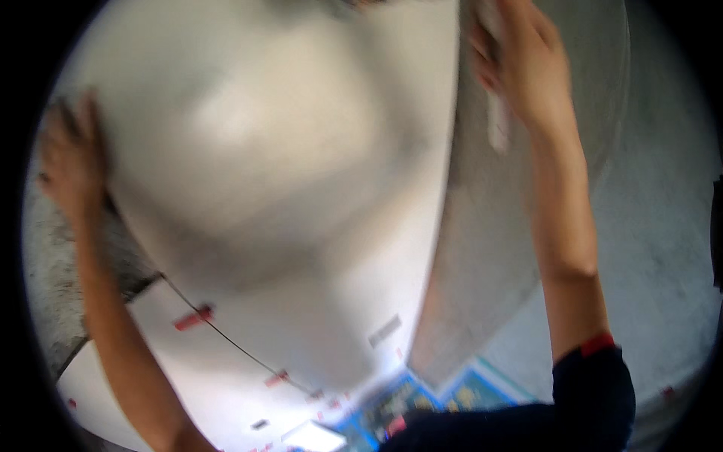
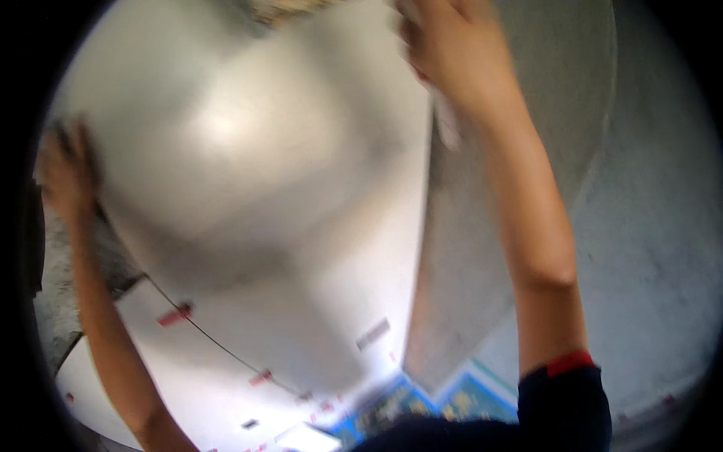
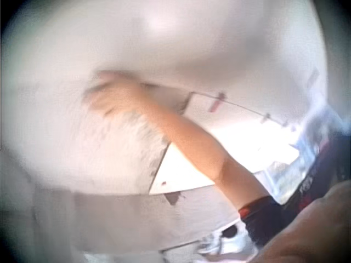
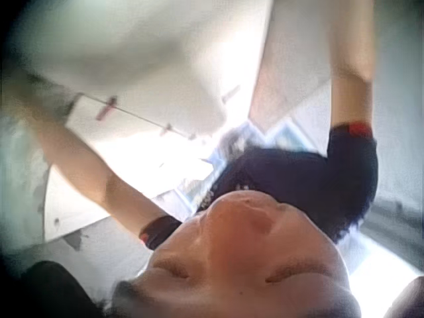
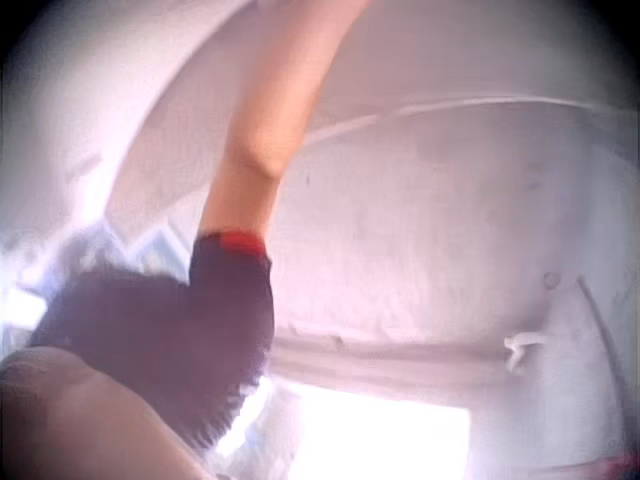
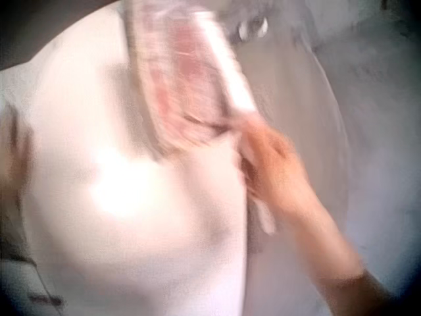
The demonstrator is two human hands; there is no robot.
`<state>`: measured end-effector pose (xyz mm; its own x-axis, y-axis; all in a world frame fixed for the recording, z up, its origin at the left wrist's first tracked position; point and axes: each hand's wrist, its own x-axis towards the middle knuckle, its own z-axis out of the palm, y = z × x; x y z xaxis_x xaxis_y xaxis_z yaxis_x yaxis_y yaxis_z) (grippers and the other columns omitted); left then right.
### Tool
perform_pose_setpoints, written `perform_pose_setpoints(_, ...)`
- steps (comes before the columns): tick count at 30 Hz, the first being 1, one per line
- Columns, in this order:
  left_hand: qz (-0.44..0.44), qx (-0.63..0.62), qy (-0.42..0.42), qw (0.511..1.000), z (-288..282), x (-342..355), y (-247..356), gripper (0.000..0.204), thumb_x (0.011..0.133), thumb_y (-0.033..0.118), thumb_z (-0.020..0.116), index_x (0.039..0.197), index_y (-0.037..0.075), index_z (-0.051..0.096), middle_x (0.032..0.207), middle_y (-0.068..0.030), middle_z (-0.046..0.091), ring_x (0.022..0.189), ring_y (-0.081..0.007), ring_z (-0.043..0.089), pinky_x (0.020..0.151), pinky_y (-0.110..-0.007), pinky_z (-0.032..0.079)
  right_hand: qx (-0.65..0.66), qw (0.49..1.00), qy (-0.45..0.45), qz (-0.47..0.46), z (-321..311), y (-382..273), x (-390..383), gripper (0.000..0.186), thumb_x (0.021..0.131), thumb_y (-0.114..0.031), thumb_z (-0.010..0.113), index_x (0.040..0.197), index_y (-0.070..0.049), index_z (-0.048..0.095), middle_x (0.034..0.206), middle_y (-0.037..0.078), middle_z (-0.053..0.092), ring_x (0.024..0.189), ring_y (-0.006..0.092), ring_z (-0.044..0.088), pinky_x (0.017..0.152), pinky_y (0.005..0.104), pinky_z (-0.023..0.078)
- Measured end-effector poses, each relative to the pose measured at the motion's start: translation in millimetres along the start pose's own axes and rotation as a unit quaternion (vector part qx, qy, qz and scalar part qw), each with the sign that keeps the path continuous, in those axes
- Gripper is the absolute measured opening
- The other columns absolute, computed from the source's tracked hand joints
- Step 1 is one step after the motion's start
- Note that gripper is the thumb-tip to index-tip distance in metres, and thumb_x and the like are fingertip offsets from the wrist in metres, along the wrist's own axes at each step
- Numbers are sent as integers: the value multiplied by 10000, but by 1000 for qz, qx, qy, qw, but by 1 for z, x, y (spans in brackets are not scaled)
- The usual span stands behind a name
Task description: The person applies mortar to a concrete wall using a trowel, positions a large ceramic tile against the wall, and presses it firmly into place using their hands and a float.
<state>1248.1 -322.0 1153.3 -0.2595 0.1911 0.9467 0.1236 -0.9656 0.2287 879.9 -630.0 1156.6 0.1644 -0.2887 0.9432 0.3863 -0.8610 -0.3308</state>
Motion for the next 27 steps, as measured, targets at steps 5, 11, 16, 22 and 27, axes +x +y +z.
perform_pose_setpoints(5,-58,-232,-94,966,-78,-44,22,704,934,565,404,1441,85,315,1517,-95,280,1417,-292,201,1116,-582,96,69,995,31,-60,25,27,-16,498,968,-533,387,750,-94,479,515,-23,425,366,65,365,343,232,306)
perform_pose_setpoints(11,-64,-297,-126,944,-82,-49,28,740,932,574,390,1434,37,304,1524,-113,254,1424,-321,160,1110,-591,48,40,969,-193,151,72,34,26,495,945,-546,434,777,-83,479,546,-13,413,380,85,382,345,265,330)
perform_pose_setpoints(16,-47,-308,-114,943,-77,-46,21,745,927,569,400,1426,22,320,1524,-118,253,1424,-325,157,1098,-605,41,68,988,-109,91,43,-38,29,478,947,-534,436,804,-80,479,556,-23,393,383,73,360,346,252,313)
perform_pose_setpoints(22,-72,-338,-101,933,-87,-40,20,734,920,561,423,1399,8,368,1510,-115,282,1420,-325,171,1097,-606,35,105,991,54,-61,61,-43,37,427,986,-471,381,817,-94,487,569,-22,407,382,67,361,343,238,319)
perform_pose_setpoints(27,-84,-364,-97,923,-85,-43,27,742,919,568,418,1396,1,372,1509,-113,282,1419,-328,171,1098,-607,31,-36,987,-128,89,104,-22,68,477,941,-553,428,812,-97,478,568,-13,388,401,86,357,347,262,321)
